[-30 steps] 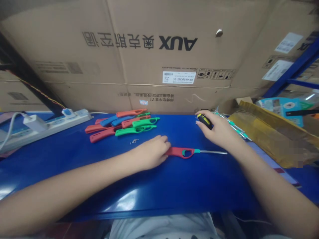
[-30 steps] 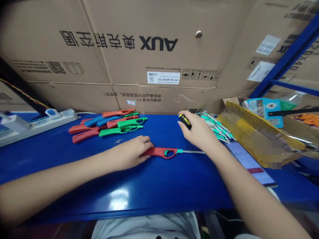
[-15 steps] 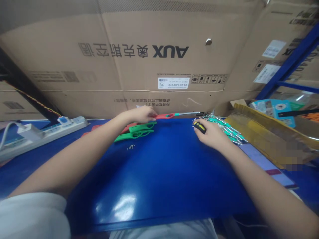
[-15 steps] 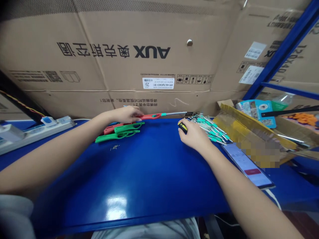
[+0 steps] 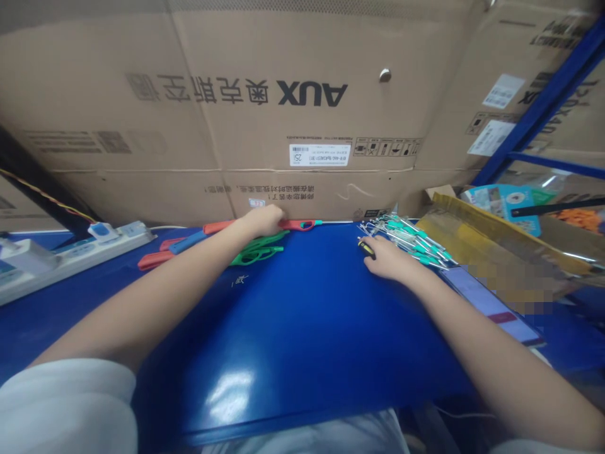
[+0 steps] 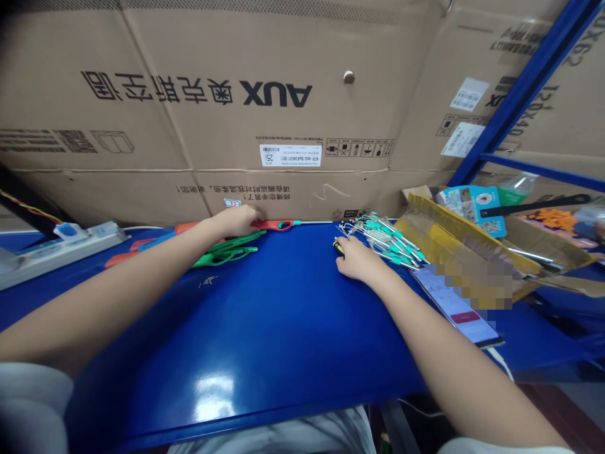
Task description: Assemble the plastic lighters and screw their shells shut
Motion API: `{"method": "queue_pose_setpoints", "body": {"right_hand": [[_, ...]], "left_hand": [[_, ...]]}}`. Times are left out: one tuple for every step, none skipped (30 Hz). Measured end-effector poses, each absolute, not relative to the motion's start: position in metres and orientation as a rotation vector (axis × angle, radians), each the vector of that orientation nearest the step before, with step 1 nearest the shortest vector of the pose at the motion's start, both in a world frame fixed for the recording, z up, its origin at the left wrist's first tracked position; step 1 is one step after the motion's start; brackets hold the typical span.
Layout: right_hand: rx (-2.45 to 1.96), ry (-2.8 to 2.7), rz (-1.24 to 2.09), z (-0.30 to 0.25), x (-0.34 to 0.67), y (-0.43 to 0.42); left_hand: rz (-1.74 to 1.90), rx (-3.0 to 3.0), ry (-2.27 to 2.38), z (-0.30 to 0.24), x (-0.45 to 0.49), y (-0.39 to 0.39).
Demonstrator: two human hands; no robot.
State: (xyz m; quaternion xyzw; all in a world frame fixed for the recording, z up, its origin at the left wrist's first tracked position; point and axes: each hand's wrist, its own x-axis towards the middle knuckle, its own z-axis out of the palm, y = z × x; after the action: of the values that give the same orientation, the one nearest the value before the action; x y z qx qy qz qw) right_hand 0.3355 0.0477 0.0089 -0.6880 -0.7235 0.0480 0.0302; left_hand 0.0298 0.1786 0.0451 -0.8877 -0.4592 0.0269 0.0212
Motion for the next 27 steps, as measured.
{"method": "queue_pose_setpoints", "body": {"right_hand": [[-2.154,-2.216,0.142,0.01,0.337,0.048],[-2.186,-2.204,0.138,0.011,0.339,0.049],[-2.218,-2.193,0.135,0.012,0.341,0.05],[-2.251,-2.18,0.133,0.013,0.344,0.051],[-2.284,-2.165,0.13,0.013,0.346,0.052],[-2.316,-2.147,0.124,0.014,0.349,0.054],[-2.343,-2.13,0.117,0.015,0.351,0.055],[-2.364,-2.114,0.107,0.015,0.353,0.056],[-2.379,-2.103,0.096,0.016,0.355,0.056],[-2.388,-2.096,0.085,0.016,0.357,0.057],[-2.393,-2.092,0.072,0.017,0.358,0.057],[-2.392,-2.09,0.059,0.017,0.358,0.057],[-2.387,-2.092,0.045,0.018,0.358,0.056],[-2.378,-2.095,0.03,0.018,0.357,0.056],[-2.368,-2.1,0.017,0.019,0.356,0.055],[-2.359,-2.106,0.005,0.019,0.355,0.055],[-2.351,-2.112,-0.006,0.018,0.354,0.054],[-2.348,-2.115,-0.018,0.018,0.353,0.054],[-2.347,-2.116,-0.033,0.017,0.352,0.053],[-2.347,-2.115,-0.051,0.017,0.352,0.053],[-2.347,-2.113,-0.074,0.016,0.352,0.052],[-2.345,-2.109,-0.101,0.016,0.352,0.052],[-2.341,-2.104,-0.13,0.016,0.352,0.051],[-2.331,-2.1,-0.158,0.016,0.352,0.05],[-2.316,-2.096,-0.182,0.015,0.351,0.05],[-2.295,-2.093,-0.202,0.015,0.351,0.049],[-2.269,-2.089,-0.217,0.015,0.35,0.048]], "left_hand": [[0.117,-2.724,-1.458,0.046,0.03,0.177],[0.149,-2.695,-1.486,0.047,0.03,0.176],[0.166,-2.67,-1.503,0.049,0.029,0.175],[0.165,-2.652,-1.514,0.05,0.029,0.173],[0.155,-2.638,-1.521,0.052,0.028,0.172],[0.141,-2.628,-1.522,0.053,0.027,0.17],[0.125,-2.619,-1.522,0.055,0.027,0.168],[0.107,-2.613,-1.521,0.057,0.026,0.166],[0.089,-2.606,-1.522,0.058,0.025,0.163],[0.07,-2.598,-1.525,0.059,0.023,0.159],[0.054,-2.591,-1.529,0.06,0.022,0.155],[0.041,-2.579,-1.542,0.062,0.02,0.15],[0.032,-2.57,-1.554,0.063,0.017,0.145],[0.027,-2.564,-1.566,0.064,0.014,0.139],[0.03,-2.559,-1.581,0.065,0.011,0.133],[0.039,-2.553,-1.599,0.066,0.008,0.127],[0.056,-2.55,-1.611,0.068,0.005,0.121],[0.072,-2.546,-1.62,0.069,0.001,0.115],[0.095,-2.55,-1.623,0.071,-0.002,0.11],[0.121,-2.553,-1.626,0.072,-0.004,0.105],[0.149,-2.561,-1.627,0.074,-0.007,0.101],[0.171,-2.569,-1.627,0.074,-0.009,0.097],[0.19,-2.577,-1.627,0.074,-0.01,0.095],[0.205,-2.584,-1.625,0.074,-0.012,0.094],[0.216,-2.589,-1.624,0.073,-0.014,0.094],[0.225,-2.594,-1.623,0.071,-0.015,0.094],[0.233,-2.601,-1.621,0.069,-0.017,0.096]]}}
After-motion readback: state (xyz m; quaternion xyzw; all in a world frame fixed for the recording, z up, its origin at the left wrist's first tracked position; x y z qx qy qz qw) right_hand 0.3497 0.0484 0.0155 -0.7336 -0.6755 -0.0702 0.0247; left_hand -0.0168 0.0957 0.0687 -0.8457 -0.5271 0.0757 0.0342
